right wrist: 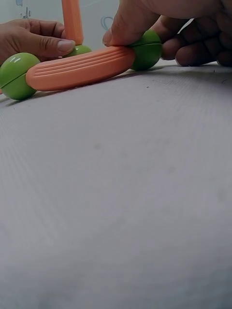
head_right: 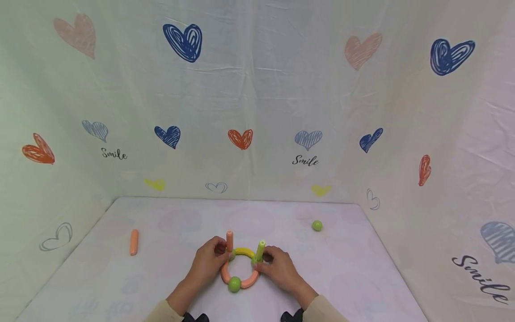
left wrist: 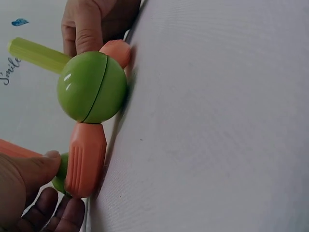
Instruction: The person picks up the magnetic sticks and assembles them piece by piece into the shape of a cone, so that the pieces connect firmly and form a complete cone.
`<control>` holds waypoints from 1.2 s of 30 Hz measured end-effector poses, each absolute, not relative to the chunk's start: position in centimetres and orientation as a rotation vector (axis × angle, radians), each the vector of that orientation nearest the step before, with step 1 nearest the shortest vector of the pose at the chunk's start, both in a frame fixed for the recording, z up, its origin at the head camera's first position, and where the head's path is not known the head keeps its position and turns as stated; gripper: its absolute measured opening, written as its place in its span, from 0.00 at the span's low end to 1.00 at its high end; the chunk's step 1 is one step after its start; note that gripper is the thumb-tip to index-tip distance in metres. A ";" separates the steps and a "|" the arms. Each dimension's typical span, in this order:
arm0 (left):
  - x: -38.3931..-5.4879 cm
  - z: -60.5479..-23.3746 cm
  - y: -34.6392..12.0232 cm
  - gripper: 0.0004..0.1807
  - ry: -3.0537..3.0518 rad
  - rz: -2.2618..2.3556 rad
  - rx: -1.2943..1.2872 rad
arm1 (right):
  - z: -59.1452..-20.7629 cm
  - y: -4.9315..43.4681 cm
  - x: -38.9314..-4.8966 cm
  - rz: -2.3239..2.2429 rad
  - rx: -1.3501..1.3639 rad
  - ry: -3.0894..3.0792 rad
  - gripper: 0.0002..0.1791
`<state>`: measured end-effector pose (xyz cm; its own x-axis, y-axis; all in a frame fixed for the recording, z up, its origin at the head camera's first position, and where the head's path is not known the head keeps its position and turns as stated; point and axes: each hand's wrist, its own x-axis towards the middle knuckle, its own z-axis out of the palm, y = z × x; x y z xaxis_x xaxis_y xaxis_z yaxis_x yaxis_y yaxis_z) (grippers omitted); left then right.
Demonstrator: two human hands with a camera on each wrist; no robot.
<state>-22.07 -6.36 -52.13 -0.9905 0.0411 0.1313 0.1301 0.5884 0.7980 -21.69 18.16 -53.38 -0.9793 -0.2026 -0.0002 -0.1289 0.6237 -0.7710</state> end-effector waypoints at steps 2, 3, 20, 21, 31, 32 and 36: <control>-21.9 -52.2 -6.5 0.14 -2.702 -1.372 -0.152 | -53.5 18.1 -21.7 -1.285 -0.286 2.754 0.24; -21.8 -52.2 -6.5 0.14 -2.699 -1.368 -0.152 | -53.5 18.1 -21.7 -1.283 -0.285 2.752 0.24; -17.7 -52.3 -6.3 0.30 -2.870 -1.300 -0.443 | -53.3 18.1 -21.6 -1.288 -0.288 2.777 0.25; -17.6 -52.3 -6.3 0.30 -2.872 -1.286 -0.449 | -53.3 18.1 -21.6 -1.286 -0.288 2.778 0.25; -17.8 -52.3 -7.6 0.28 -2.822 -1.311 -0.425 | -53.2 18.2 -20.9 -1.284 -0.297 2.760 0.23; -17.9 -52.3 -7.7 0.27 -2.816 -1.305 -0.421 | -53.2 18.2 -20.8 -1.288 -0.299 2.753 0.24; -18.3 -52.5 -8.4 0.24 -2.803 -1.302 -0.400 | -53.1 18.3 -20.4 -1.300 -0.326 2.741 0.24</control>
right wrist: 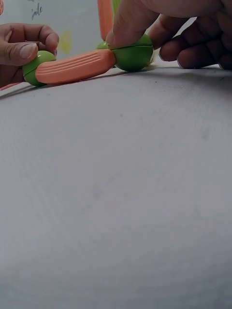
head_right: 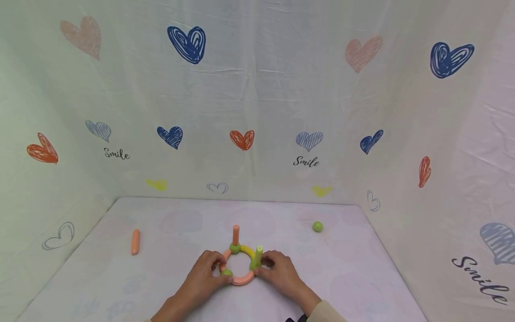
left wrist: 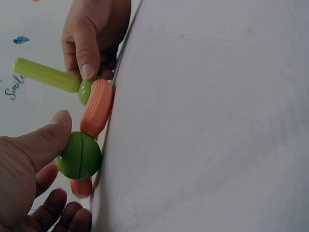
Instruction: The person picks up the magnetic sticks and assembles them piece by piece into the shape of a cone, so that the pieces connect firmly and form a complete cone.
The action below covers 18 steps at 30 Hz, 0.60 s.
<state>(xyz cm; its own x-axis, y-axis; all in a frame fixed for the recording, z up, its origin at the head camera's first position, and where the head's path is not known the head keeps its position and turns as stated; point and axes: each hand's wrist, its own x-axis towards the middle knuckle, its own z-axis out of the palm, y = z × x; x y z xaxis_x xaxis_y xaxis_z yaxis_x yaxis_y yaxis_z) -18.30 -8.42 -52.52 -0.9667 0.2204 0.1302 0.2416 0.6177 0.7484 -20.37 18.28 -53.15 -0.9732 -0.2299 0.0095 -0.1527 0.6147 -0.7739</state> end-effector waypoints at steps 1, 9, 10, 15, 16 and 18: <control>-18.4 -52.5 -8.6 0.23 -2.801 -1.311 -0.394 | -53.1 18.3 -20.2 -1.303 -0.334 2.738 0.24; -19.2 -52.4 -9.5 0.18 -2.789 -1.362 -0.291 | -53.1 18.3 -19.3 -1.352 -0.444 2.672 0.16; -19.2 -52.3 -9.6 0.17 -2.780 -1.366 -0.286 | -53.1 18.3 -19.2 -1.353 -0.463 2.657 0.15; -19.7 -52.5 -10.0 0.15 -2.768 -1.349 -0.249 | -52.8 18.5 -19.1 -1.330 -0.553 2.587 0.09; -19.8 -52.6 -10.1 0.14 -2.770 -1.339 -0.247 | -52.8 18.5 -19.2 -1.326 -0.552 2.581 0.08; -19.9 -52.6 -10.1 0.14 -2.782 -1.330 -0.240 | -52.7 18.5 -19.5 -1.328 -0.527 2.585 0.08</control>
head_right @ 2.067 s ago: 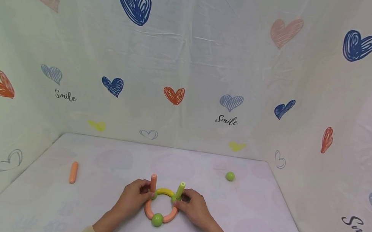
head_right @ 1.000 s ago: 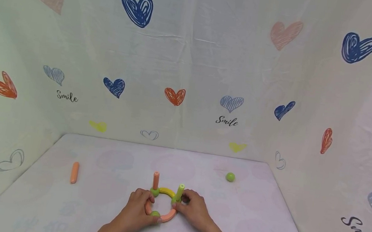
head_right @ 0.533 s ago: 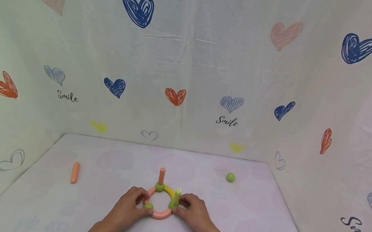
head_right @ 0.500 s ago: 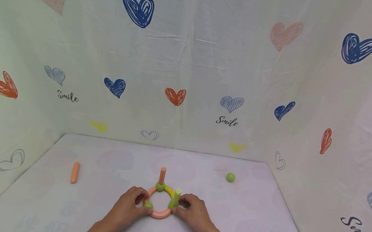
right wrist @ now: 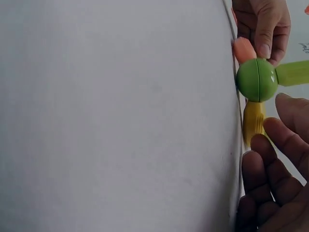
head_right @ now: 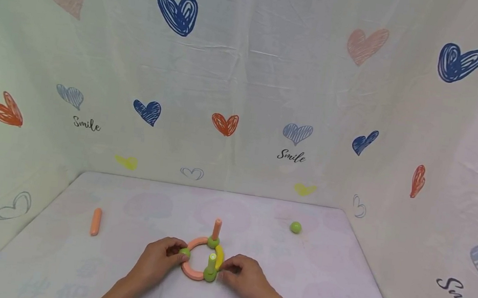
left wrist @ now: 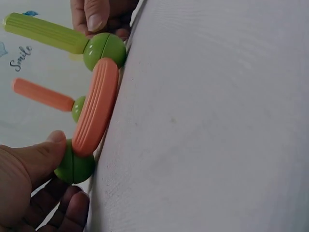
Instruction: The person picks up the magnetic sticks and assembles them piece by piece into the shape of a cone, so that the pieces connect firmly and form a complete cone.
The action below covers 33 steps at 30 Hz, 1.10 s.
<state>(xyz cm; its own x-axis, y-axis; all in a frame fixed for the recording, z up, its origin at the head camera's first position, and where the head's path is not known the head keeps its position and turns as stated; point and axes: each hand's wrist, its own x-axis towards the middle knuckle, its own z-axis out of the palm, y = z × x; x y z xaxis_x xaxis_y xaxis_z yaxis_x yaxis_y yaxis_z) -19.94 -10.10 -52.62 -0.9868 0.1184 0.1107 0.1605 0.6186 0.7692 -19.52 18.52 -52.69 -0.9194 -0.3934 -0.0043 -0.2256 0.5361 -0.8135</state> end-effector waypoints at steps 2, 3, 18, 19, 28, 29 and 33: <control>-20.0 -52.6 -10.1 0.15 -2.783 -1.340 -0.242 | -52.6 18.5 -20.0 -1.346 -0.475 2.606 0.09; -20.1 -52.6 -10.0 0.15 -2.780 -1.342 -0.247 | -52.5 18.4 -20.4 -1.359 -0.446 2.623 0.09; -20.8 -52.5 -9.2 0.17 -2.795 -1.325 -0.256 | -52.1 16.1 -23.4 -1.449 -0.278 2.708 0.27; -20.9 -52.5 -9.1 0.17 -2.795 -1.329 -0.259 | -52.2 16.1 -23.5 -1.446 -0.274 2.704 0.28; -21.1 -52.6 -9.1 0.22 -2.795 -1.357 -0.248 | -52.5 16.1 -24.0 -1.390 -0.289 2.711 0.24; -21.1 -52.6 -9.1 0.22 -2.796 -1.361 -0.246 | -52.6 16.1 -24.0 -1.390 -0.291 2.710 0.23; -21.2 -52.6 -9.1 0.20 -2.795 -1.373 -0.274 | -52.6 16.1 -24.1 -1.399 -0.306 2.712 0.21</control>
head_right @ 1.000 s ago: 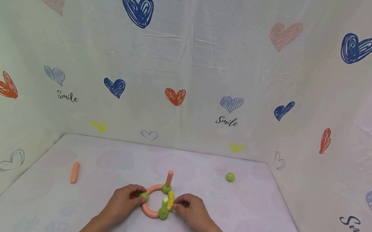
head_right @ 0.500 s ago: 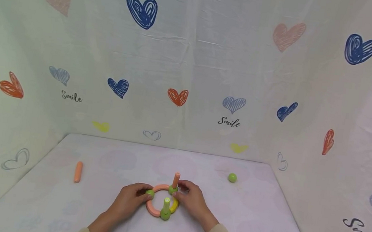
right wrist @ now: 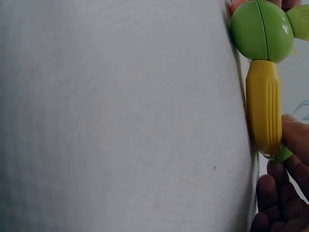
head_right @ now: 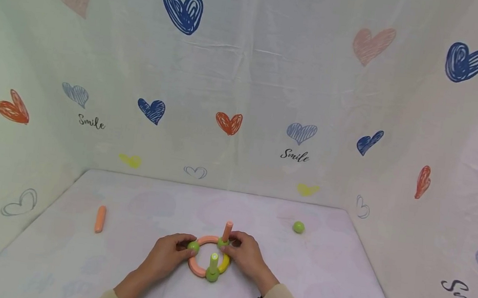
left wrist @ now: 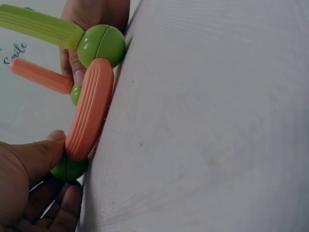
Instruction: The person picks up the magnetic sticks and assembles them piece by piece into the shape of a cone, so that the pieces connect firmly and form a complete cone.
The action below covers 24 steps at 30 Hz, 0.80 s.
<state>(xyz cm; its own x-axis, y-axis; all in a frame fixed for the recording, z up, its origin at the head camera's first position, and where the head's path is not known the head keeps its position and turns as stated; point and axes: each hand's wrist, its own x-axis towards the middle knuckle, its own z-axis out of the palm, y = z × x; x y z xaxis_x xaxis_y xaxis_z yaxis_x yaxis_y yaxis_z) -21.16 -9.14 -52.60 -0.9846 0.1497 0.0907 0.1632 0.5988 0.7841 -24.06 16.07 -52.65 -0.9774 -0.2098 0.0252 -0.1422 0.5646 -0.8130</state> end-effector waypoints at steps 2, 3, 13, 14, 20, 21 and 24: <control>-21.2 -52.5 -9.1 0.19 -2.795 -1.370 -0.281 | -52.6 16.1 -24.1 -1.409 -0.309 2.710 0.19; -21.3 -52.5 -9.0 0.18 -2.794 -1.372 -0.284 | -52.6 16.1 -24.0 -1.414 -0.311 2.708 0.18; -21.4 -52.3 -8.8 0.17 -2.784 -1.405 -0.267 | -52.3 16.0 -24.0 -1.413 -0.285 2.715 0.18; -21.4 -52.4 -8.8 0.17 -2.781 -1.411 -0.270 | -52.4 16.0 -24.1 -1.412 -0.285 2.716 0.18; -21.2 -52.6 -9.8 0.22 -2.760 -1.395 -0.188 | -52.7 16.0 -24.1 -1.420 -0.290 2.709 0.18; -21.2 -52.6 -10.2 0.21 -2.751 -1.379 -0.161 | -52.7 16.0 -24.1 -1.424 -0.294 2.706 0.18; -21.2 -52.2 -12.2 0.17 -2.709 -1.316 -0.080 | -52.8 16.0 -24.1 -1.433 -0.304 2.694 0.17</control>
